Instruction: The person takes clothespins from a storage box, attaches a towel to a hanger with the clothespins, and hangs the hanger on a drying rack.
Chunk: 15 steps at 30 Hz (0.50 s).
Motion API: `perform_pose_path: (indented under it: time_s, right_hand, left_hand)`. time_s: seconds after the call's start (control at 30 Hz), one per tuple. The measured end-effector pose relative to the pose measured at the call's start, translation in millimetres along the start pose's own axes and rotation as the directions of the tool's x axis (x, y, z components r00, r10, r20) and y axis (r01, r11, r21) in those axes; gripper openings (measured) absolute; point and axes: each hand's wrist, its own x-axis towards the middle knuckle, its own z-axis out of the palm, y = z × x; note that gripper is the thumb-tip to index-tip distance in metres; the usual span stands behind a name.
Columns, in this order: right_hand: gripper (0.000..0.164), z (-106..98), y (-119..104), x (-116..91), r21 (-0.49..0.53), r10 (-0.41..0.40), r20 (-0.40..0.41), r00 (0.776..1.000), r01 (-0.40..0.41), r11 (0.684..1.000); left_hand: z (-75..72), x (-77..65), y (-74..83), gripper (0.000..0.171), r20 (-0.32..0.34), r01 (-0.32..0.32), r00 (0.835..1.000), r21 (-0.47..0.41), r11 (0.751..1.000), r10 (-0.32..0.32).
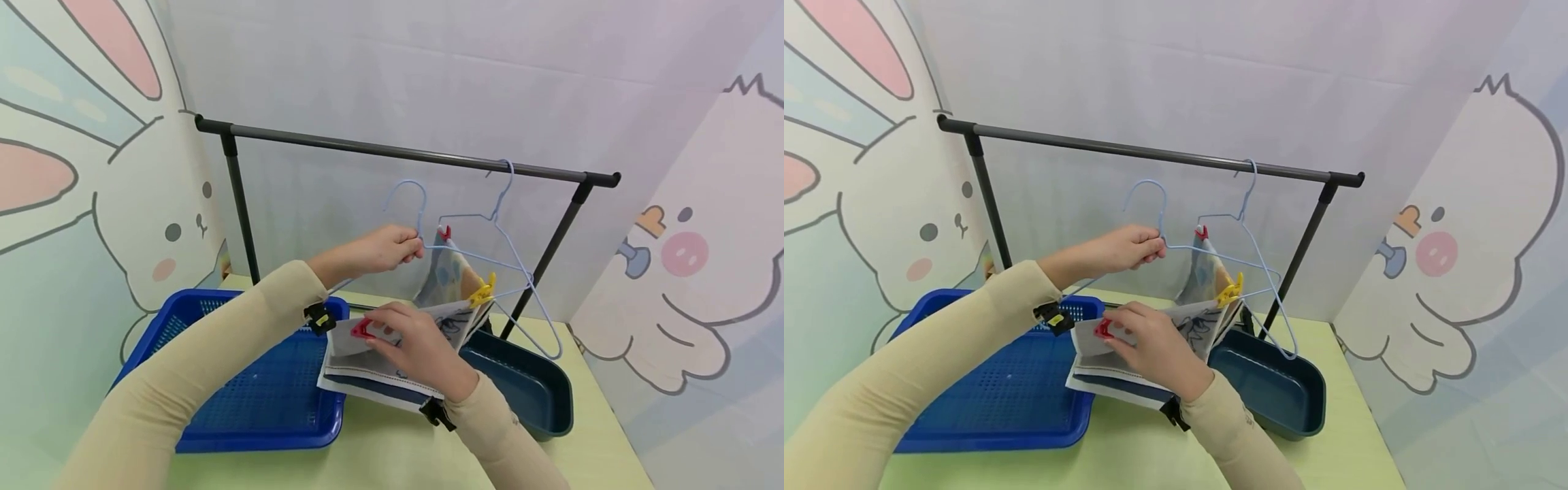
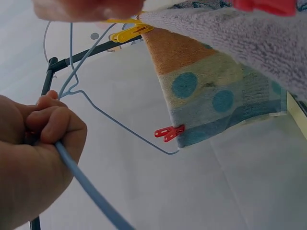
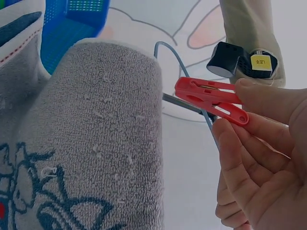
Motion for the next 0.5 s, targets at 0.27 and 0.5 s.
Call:
perform_pose_path:
  time_s: [0.27, 0.5]
  right_hand:
    - [0.025, 1.7, 6.4, 8.9, -0.041, -0.032, 0.025, 0.999, 0.033, 0.999]
    - [0.023, -1.2, 11.1, 13.2, -0.092, -0.083, 0.017, 0.996, 0.085, 0.992]
  left_hand:
    - [5.3, 5.9, 0.8, 0.026, 0.008, 0.002, 1.0, -0.027, 1.0, -0.002]
    - [6.9, 9.1, -2.2, 0.026, 0.014, 0.018, 1.0, -0.057, 0.998, -0.017]
